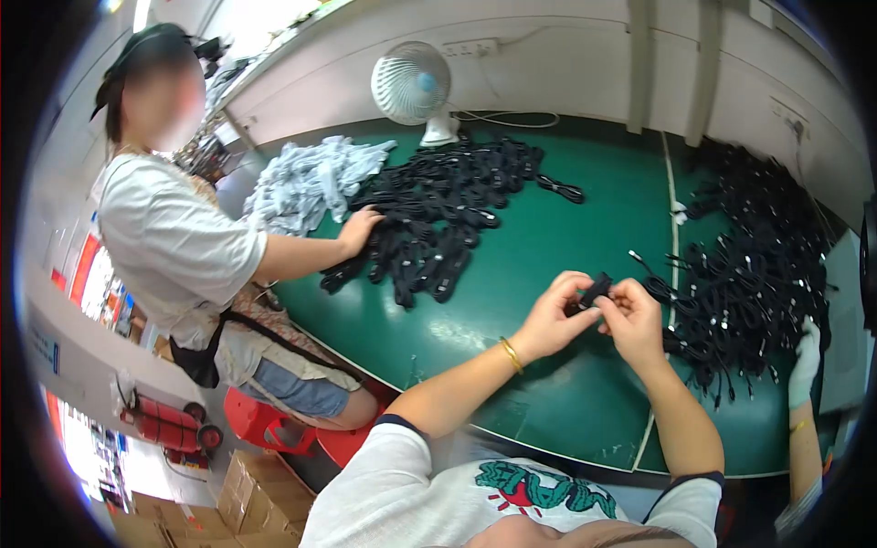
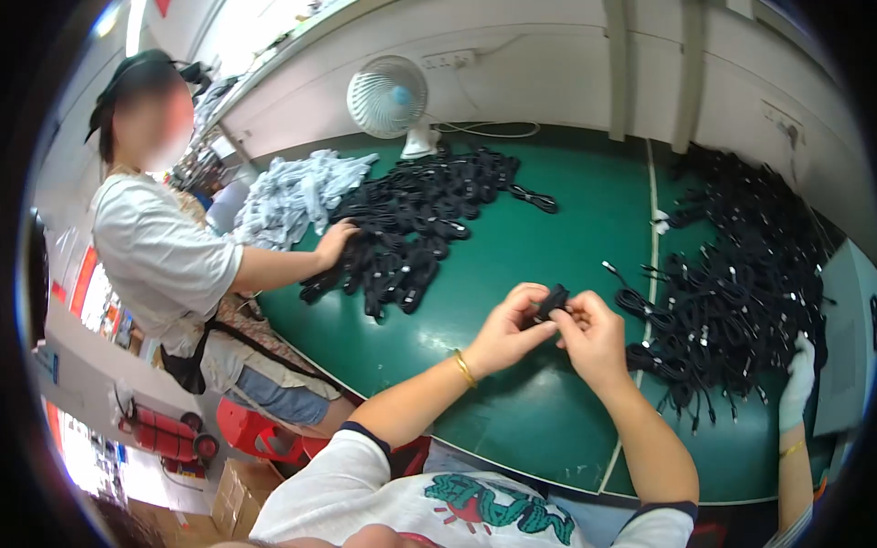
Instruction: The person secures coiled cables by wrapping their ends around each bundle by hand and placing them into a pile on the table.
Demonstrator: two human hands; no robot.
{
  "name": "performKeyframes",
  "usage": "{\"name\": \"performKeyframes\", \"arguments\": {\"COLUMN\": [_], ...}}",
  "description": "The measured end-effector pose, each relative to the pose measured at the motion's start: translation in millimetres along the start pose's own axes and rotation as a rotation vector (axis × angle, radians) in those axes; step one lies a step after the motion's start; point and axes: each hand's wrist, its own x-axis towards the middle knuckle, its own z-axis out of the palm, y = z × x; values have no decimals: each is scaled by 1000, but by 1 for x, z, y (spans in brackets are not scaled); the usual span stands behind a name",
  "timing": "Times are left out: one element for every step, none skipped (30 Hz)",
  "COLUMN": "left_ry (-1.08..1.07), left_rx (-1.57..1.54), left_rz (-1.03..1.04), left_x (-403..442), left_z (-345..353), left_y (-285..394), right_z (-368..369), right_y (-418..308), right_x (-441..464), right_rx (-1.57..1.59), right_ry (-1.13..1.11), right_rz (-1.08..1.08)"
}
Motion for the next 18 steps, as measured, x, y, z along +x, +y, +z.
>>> {"name": "performKeyframes", "arguments": {"left_ry": [29,24,28,10,-19,-45,-73,-36,-50,-62,-44,-41,-44,-58,-46,-36,-116,-145], "left_rx": [55,246,227,217,-149,-178,-209,-28,66,157,293,299,338,358,356,353,201,96], "left_rz": [18,106,128,138,-57,-95,-138,-118,-119,-123,19,22,32,42,-38,41,-33,-131], "left_x": [-2,-2,-2,-2,-4,-3,-3,-2,-2,-4,-6,-6,-7,-8,-5,-5,-4,-2], "left_z": [2,3,5,7,11,9,9,11,11,13,15,12,10,12,12,10,5,6], "left_y": [-2,8,6,13,6,7,10,11,14,14,10,8,14,19,19,8,4,6], "right_z": [-3,-3,-5,-8,-12,-11,-10,-9,-6,-5,-4,-3,0,-2,1,2,0,-2], "right_y": [8,8,1,-4,-2,-5,-7,-7,0,2,4,5,9,9,7,0,-3,-6], "right_x": [2,2,1,1,2,2,0,-3,-4,-5,-6,-5,-5,-4,-4,-4,-3,-3], "right_rx": [-48,-108,-278,-452,-443,-437,-415,-391,-446,-440,-469,-498,-434,-484,-468,-465,-464,-477], "right_ry": [-15,3,-13,-20,-49,-55,-68,-80,-31,-33,-6,22,32,10,13,-13,-47,-64], "right_rz": [-7,-41,-149,-257,-211,-226,-203,-178,-249,-256,-309,-361,-334,-324,-375,-407,-379,-360]}}
